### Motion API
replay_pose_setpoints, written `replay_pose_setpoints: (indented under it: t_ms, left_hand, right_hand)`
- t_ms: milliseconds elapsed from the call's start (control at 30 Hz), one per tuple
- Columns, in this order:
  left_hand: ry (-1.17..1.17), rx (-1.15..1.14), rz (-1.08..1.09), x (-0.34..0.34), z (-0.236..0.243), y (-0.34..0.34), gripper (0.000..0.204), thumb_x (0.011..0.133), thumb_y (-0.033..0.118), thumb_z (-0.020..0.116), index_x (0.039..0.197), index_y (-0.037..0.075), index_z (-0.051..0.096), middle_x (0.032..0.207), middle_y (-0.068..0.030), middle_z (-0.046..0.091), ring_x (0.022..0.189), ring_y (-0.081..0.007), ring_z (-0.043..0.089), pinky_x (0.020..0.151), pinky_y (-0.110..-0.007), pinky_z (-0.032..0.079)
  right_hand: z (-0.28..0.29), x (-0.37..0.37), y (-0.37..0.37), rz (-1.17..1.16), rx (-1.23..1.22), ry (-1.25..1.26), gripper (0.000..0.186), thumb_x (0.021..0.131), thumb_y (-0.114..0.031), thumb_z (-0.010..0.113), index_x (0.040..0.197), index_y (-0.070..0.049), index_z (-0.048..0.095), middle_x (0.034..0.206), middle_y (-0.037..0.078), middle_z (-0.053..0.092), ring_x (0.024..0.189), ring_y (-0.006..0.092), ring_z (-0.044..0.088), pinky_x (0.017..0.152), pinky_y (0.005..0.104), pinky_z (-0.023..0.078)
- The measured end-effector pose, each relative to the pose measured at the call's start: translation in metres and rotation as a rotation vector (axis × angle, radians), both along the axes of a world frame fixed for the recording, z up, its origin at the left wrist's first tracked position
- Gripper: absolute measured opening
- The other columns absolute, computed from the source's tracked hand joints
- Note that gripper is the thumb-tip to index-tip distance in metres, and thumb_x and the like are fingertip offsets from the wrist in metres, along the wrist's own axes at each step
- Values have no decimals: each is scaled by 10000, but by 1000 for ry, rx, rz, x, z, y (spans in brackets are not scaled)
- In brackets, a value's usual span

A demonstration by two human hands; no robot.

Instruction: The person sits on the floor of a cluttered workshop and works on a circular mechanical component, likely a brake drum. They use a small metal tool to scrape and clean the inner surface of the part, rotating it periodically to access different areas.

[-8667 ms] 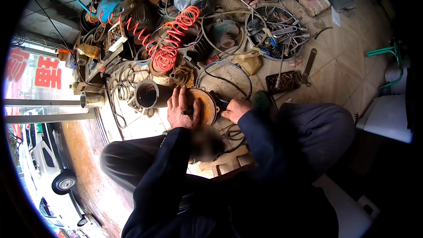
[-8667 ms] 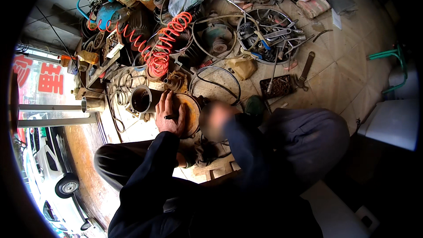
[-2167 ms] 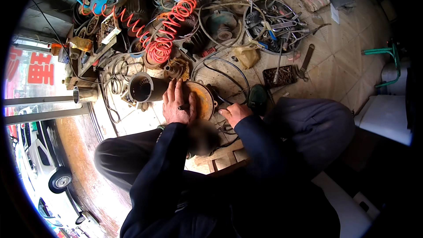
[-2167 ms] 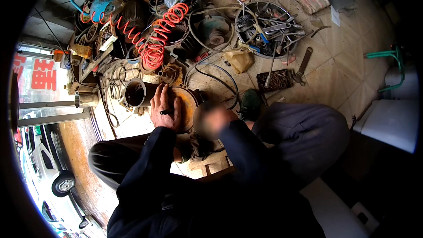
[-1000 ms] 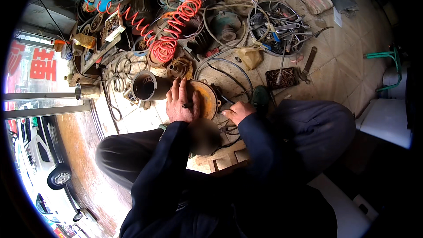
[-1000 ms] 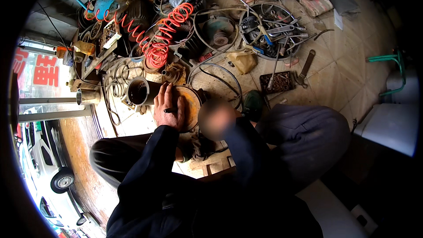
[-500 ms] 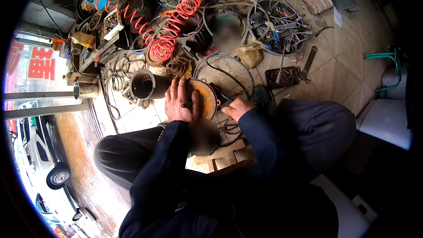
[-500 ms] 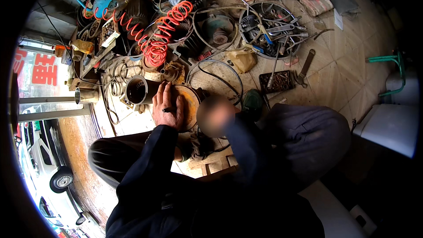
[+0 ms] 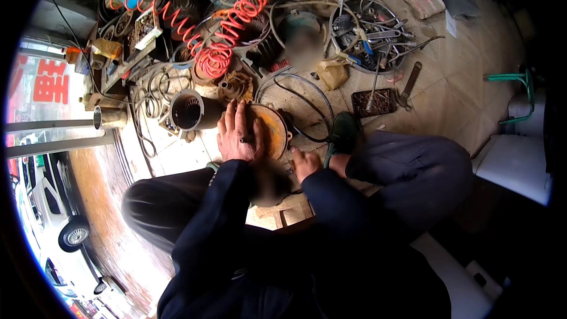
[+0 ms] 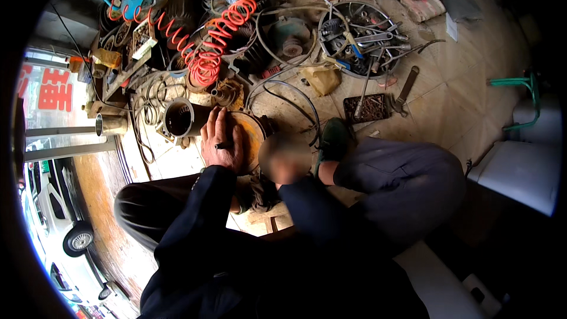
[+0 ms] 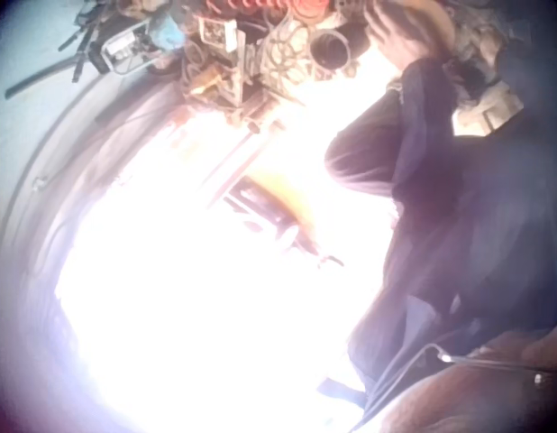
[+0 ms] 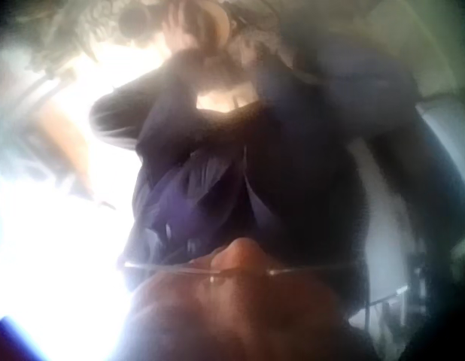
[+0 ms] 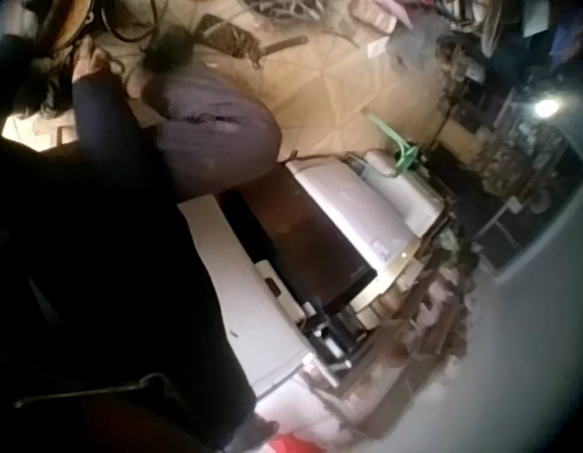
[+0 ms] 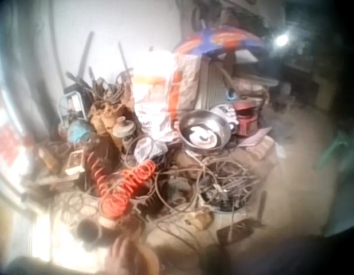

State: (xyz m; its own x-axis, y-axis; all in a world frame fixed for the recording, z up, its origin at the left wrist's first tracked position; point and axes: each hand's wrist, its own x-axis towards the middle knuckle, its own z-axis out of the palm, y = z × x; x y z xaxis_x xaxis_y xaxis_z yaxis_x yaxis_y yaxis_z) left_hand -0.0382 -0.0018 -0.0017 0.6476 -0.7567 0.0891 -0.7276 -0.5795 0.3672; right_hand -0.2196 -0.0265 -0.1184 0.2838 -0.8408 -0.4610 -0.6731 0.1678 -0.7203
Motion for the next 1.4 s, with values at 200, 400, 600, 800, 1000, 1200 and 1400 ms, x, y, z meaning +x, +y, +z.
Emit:
replay_pose_setpoints:
  t_ms: [200, 400, 600, 800, 1000, 1200, 1400]
  left_hand:
    - [1, 37, 20, 0, 2, -3, 570, 945, 302, 606, 1469, 114, 481, 1526, -151, 458, 1342, -390, 447, 1102, -467, 399]
    - [-14, 44, 43, 8, -2, 8, 571, 947, 323, 611, 1466, 121, 484, 1521, -154, 460, 1345, -388, 445, 1112, -456, 396]
    - [-5, 27, 19, 5, -2, 2, 567, 942, 308, 617, 1461, 119, 488, 1518, -157, 461, 1330, -393, 455, 1104, -456, 404]
    - [2, 48, 39, 8, -2, 6, 569, 938, 301, 625, 1462, 127, 489, 1518, -150, 461, 1332, -390, 457, 1098, -455, 412]
    - [0, 49, 41, 8, 4, 5, 569, 937, 293, 627, 1465, 132, 488, 1517, -143, 462, 1332, -386, 460, 1099, -456, 411]
    - [-17, 35, 12, 10, 5, 9, 595, 937, 315, 608, 1480, 119, 464, 1525, -164, 448, 1331, -397, 450, 1079, -484, 409]
    - [-7, 7, -10, 0, 8, -4, 564, 933, 245, 620, 1464, 110, 484, 1510, -151, 465, 1310, -395, 467, 1089, -468, 407]
  right_hand:
    - [-80, 39, 53, -456, 300, -309, 581, 1032, -513, 506, 918, 13, 723, 778, 122, 720, 704, 228, 633, 683, 399, 494]
    - [10, 1, -5, -88, 304, -711, 486, 950, -452, 653, 716, -26, 642, 617, 144, 591, 567, 242, 549, 592, 396, 434]
    - [53, -18, -60, 390, 109, -52, 447, 943, -441, 639, 756, -42, 713, 623, 99, 637, 594, 266, 621, 612, 398, 488]
    - [49, 3, -57, 485, 125, -23, 334, 944, -348, 618, 809, -57, 710, 706, 83, 656, 652, 251, 636, 646, 385, 510]
    - [44, 17, -57, 541, 23, -42, 229, 946, -255, 598, 862, -72, 707, 788, 67, 674, 710, 235, 650, 681, 372, 531]
    - [69, 23, -74, 1009, -706, -58, 161, 929, -170, 582, 893, -69, 702, 832, 71, 684, 733, 227, 653, 683, 365, 544]
    - [-143, -25, -11, 617, -912, -139, 251, 983, -183, 576, 1205, -75, 622, 1184, 73, 627, 1080, 232, 620, 936, 368, 504]
